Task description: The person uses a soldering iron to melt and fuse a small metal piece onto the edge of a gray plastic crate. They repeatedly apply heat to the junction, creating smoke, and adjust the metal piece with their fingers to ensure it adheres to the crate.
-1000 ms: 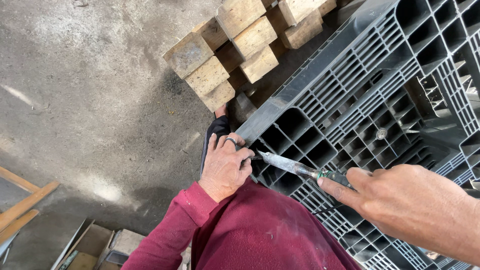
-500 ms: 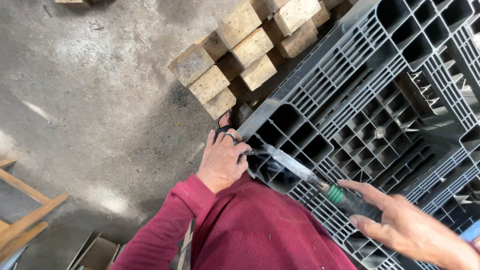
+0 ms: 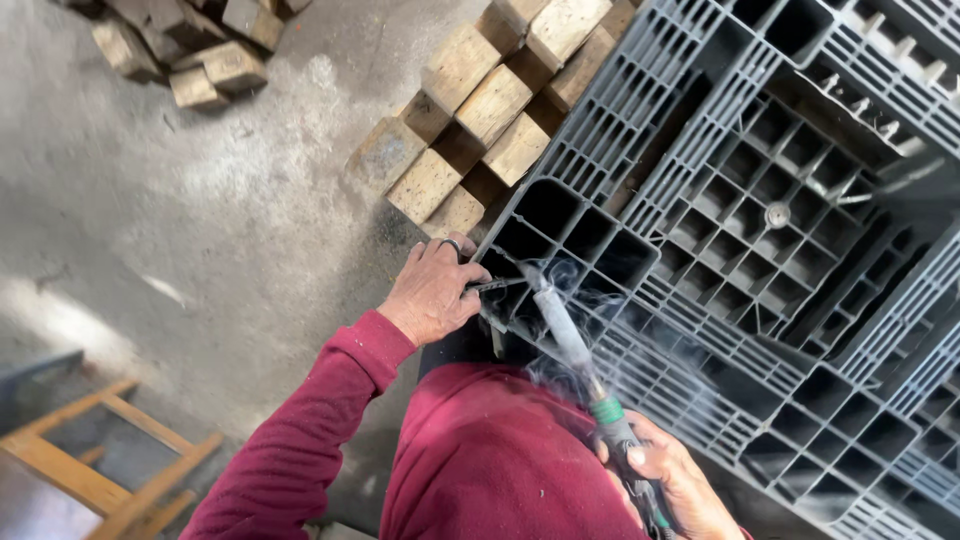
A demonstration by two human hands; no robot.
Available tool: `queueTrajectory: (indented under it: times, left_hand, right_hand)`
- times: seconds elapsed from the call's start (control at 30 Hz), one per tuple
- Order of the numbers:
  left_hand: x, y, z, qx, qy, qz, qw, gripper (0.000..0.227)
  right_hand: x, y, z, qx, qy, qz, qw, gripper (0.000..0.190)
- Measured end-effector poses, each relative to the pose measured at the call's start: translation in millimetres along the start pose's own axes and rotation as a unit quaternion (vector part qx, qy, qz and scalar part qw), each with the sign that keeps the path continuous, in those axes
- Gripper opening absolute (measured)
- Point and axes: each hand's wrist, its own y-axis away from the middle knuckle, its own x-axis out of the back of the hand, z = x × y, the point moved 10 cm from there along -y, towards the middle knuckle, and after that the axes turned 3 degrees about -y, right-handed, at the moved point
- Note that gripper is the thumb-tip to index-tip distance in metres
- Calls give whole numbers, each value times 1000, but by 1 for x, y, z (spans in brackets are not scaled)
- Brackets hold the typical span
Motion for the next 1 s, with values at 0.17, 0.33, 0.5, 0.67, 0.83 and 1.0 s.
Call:
queueTrajectory:
  times: [0.17,0.33,0.5,0.67,0.83,1.0]
  left_hand:
    - [4,-9,1,-68,18,5,998,25]
    - [6,-13,-3,-127,79,4,989,22]
    - [1,-15,-6,-151,85,-21,985,21]
    - [1,-20,-5,-153,63,-47,985,24]
    - [0,-18,-6,-148,79,-76,983,26]
    - [-6,-21,-8,-136,67,-104,983,28]
  right_hand:
    - [-24,2,27,60,35,-52,996,51]
    - [-53,1,55,41,-58,1,997,53]
    - [-89,3,67,61,-208,-39,975,56]
    - [-88,7,63,100,-178,41,978,65]
    - [-69,-5,78,63,-81,68,992,61]
    - [-63,-4,61,79,25,78,994,59]
